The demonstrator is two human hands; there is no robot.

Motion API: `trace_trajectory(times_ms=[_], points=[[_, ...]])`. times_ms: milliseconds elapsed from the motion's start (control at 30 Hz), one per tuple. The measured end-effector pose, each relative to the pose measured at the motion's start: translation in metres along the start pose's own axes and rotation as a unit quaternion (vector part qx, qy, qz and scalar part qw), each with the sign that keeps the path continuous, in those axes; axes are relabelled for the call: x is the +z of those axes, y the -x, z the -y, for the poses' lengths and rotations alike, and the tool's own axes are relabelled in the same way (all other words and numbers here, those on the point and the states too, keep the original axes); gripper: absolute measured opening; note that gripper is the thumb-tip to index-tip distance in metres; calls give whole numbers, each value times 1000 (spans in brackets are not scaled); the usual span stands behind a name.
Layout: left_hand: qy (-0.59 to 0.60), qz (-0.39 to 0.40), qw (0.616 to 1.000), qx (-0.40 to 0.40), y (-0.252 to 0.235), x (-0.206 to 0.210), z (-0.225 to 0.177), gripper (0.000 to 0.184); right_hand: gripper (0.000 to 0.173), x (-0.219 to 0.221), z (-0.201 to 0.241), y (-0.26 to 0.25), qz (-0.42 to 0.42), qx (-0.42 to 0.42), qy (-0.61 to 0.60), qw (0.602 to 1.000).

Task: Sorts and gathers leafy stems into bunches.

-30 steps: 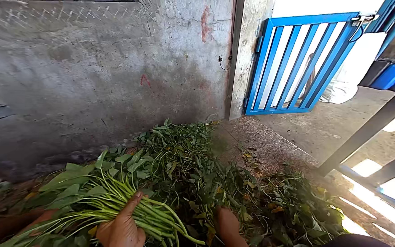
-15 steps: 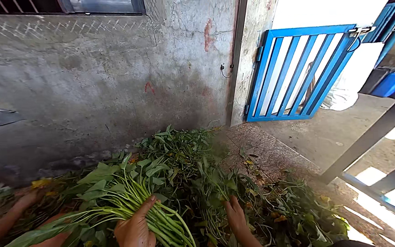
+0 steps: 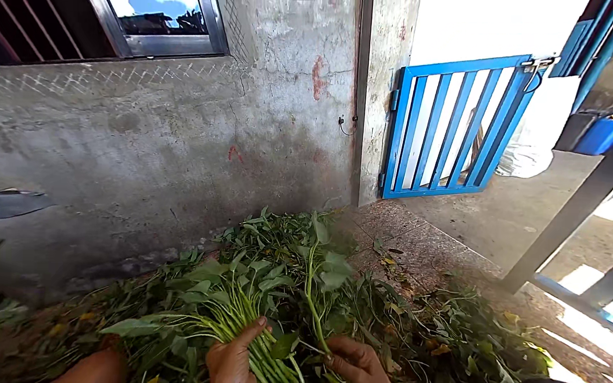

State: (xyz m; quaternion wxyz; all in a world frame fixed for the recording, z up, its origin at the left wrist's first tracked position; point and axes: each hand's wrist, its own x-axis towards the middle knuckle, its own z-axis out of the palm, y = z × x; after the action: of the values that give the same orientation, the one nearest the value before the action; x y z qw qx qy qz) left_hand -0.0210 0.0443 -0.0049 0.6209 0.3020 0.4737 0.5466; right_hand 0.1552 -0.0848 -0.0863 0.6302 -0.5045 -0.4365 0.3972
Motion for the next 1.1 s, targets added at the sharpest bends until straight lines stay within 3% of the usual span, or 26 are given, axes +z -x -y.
trace_trajectory(times_ms=[167, 300, 400, 667, 900, 1100], points=[[4, 10, 1000, 17, -1, -3, -3, 35, 22, 5, -10, 2, 16, -83, 145, 986], [-11, 15, 998, 55, 3, -4, -7, 35, 24, 3, -2, 4, -15, -68, 338, 939], [-24, 16, 996, 82, 5, -3, -9, 35, 24, 6, 1, 5, -31, -81, 414, 906], [-55, 47, 994, 79, 2, 0, 4, 37, 22, 12, 4, 7, -23, -119, 454, 883], [-70, 70, 994, 56, 1, -1, 5, 40, 24, 5, 7, 6, 30, -114, 393, 912], [-69, 49, 995, 44, 0, 0, 5, 40, 23, 8, 1, 5, -12, -148, 359, 921]])
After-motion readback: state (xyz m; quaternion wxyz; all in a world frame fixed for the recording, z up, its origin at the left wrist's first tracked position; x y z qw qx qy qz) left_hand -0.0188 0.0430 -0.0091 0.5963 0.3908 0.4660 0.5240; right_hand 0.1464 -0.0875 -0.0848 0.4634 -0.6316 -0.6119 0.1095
